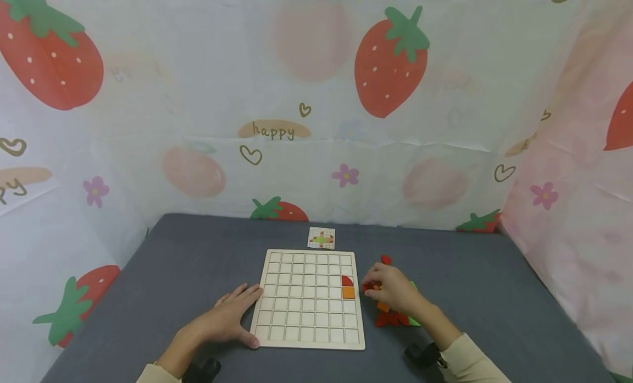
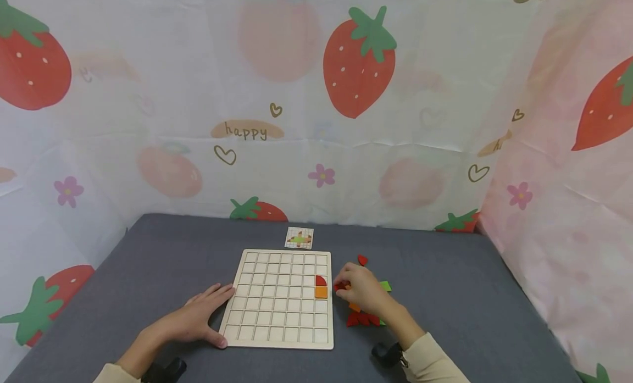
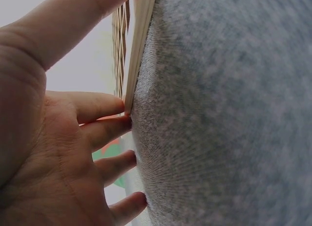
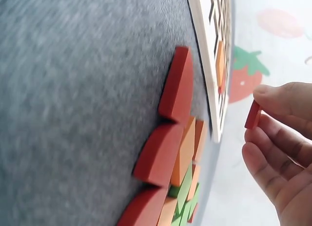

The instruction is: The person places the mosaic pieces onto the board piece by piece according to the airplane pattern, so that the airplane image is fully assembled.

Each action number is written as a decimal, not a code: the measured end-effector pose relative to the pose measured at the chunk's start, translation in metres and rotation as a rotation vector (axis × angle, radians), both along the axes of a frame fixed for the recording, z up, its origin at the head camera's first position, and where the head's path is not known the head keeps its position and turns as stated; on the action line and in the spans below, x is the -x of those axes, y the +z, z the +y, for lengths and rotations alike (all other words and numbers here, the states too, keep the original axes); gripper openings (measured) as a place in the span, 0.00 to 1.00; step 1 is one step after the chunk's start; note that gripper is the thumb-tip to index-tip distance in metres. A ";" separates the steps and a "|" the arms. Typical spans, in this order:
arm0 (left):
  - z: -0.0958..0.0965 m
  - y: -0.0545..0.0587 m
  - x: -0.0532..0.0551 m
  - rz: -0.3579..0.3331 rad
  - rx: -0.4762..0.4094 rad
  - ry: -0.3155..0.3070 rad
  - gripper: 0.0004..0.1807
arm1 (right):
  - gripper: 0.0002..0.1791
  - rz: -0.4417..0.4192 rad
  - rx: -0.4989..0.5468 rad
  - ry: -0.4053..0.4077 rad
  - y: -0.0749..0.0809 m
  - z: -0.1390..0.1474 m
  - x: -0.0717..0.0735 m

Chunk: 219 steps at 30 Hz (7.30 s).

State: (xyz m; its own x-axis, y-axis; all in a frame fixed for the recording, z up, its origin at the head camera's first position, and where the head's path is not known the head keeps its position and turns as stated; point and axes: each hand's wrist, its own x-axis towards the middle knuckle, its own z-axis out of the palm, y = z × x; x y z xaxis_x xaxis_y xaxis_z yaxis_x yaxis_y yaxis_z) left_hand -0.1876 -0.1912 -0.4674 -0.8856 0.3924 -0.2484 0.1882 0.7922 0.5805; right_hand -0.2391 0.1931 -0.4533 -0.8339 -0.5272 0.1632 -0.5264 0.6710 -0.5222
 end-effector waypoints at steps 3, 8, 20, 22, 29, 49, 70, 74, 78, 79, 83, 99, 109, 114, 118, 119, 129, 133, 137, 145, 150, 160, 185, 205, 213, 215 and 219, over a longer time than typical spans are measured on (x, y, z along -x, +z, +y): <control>0.000 -0.001 0.001 0.004 0.001 -0.001 0.63 | 0.06 0.007 -0.012 0.018 -0.001 -0.005 0.000; 0.000 -0.002 0.001 0.007 0.003 -0.003 0.63 | 0.07 -0.012 -0.043 0.053 0.000 -0.013 -0.001; 0.000 -0.002 0.000 0.006 -0.009 0.004 0.62 | 0.06 -0.005 -0.093 0.189 -0.006 -0.028 -0.002; 0.000 -0.002 0.000 0.010 -0.009 0.002 0.62 | 0.06 -0.013 -0.095 0.208 -0.007 -0.030 -0.003; 0.000 0.000 -0.002 0.021 -0.015 -0.001 0.62 | 0.08 0.050 -0.157 0.296 -0.008 -0.035 -0.003; 0.000 0.000 0.000 0.004 -0.018 0.003 0.62 | 0.09 0.054 -0.161 0.242 -0.009 -0.037 -0.003; -0.001 0.000 0.001 0.000 -0.016 -0.005 0.62 | 0.08 -0.094 -0.003 0.116 -0.011 -0.018 0.001; -0.001 0.000 0.001 -0.002 -0.011 -0.004 0.62 | 0.09 -0.125 0.012 0.071 -0.009 -0.009 0.001; -0.001 -0.001 0.001 -0.001 -0.011 -0.007 0.62 | 0.11 -0.107 0.010 0.015 -0.008 0.000 0.002; -0.001 -0.001 0.001 0.000 -0.013 -0.008 0.62 | 0.12 -0.098 0.012 0.005 -0.008 0.002 0.002; -0.001 -0.001 0.001 0.007 -0.013 -0.008 0.62 | 0.16 -0.089 0.031 -0.021 -0.004 0.010 0.004; -0.001 0.000 0.001 0.013 0.001 -0.007 0.62 | 0.24 -0.079 0.013 -0.081 0.000 0.039 0.018; -0.001 -0.001 0.001 0.015 0.001 -0.008 0.61 | 0.22 -0.125 -0.110 -0.080 -0.002 0.031 0.021; -0.001 -0.001 0.000 0.012 0.001 -0.006 0.61 | 0.21 -0.121 -0.133 -0.044 -0.005 0.024 0.021; -0.001 -0.001 0.000 0.013 -0.005 -0.005 0.61 | 0.18 -0.102 -0.164 -0.012 -0.008 0.019 0.022; -0.001 -0.001 -0.001 0.013 -0.007 -0.007 0.61 | 0.18 -0.095 -0.175 -0.005 -0.008 0.018 0.023; -0.001 -0.001 0.000 0.014 -0.010 -0.006 0.61 | 0.14 -0.031 -0.244 0.039 -0.011 0.012 0.023; -0.001 -0.001 0.000 0.014 -0.005 -0.006 0.61 | 0.12 -0.009 -0.265 0.030 -0.013 0.010 0.024; -0.001 -0.001 0.001 0.015 0.003 -0.004 0.61 | 0.11 -0.004 -0.259 0.009 -0.014 0.009 0.024; -0.001 -0.001 0.000 0.017 0.010 -0.010 0.61 | 0.12 -0.066 -0.125 -0.044 -0.014 0.009 0.020; 0.000 0.000 0.001 0.019 0.025 -0.019 0.61 | 0.13 -0.067 -0.054 -0.033 -0.015 0.011 0.018; 0.002 -0.001 0.000 0.015 0.032 -0.005 0.61 | 0.13 -0.053 -0.008 -0.057 -0.014 0.004 0.016; 0.005 0.005 0.002 0.031 0.076 -0.017 0.61 | 0.15 -0.102 0.014 -0.002 -0.009 -0.028 0.011; -0.002 0.007 0.005 0.008 0.003 -0.044 0.58 | 0.15 -0.027 -0.044 0.086 -0.011 -0.055 0.015; 0.000 0.009 0.008 -0.004 0.007 -0.038 0.58 | 0.12 -0.017 -0.099 0.087 -0.009 -0.061 0.017; 0.000 0.009 0.008 -0.001 0.009 -0.045 0.57 | 0.12 -0.019 -0.112 0.091 -0.008 -0.062 0.016; 0.001 0.010 0.006 0.007 0.000 -0.048 0.57 | 0.12 -0.023 -0.134 0.093 -0.009 -0.064 0.016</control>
State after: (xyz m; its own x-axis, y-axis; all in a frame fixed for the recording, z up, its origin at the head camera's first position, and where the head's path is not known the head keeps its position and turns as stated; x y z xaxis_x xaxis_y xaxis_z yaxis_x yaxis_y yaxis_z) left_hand -0.1938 -0.1903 -0.4575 -0.8675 0.4341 -0.2428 0.2294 0.7824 0.5791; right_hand -0.2548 0.1290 -0.4621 -0.7835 -0.6177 0.0676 -0.5780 0.6846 -0.4442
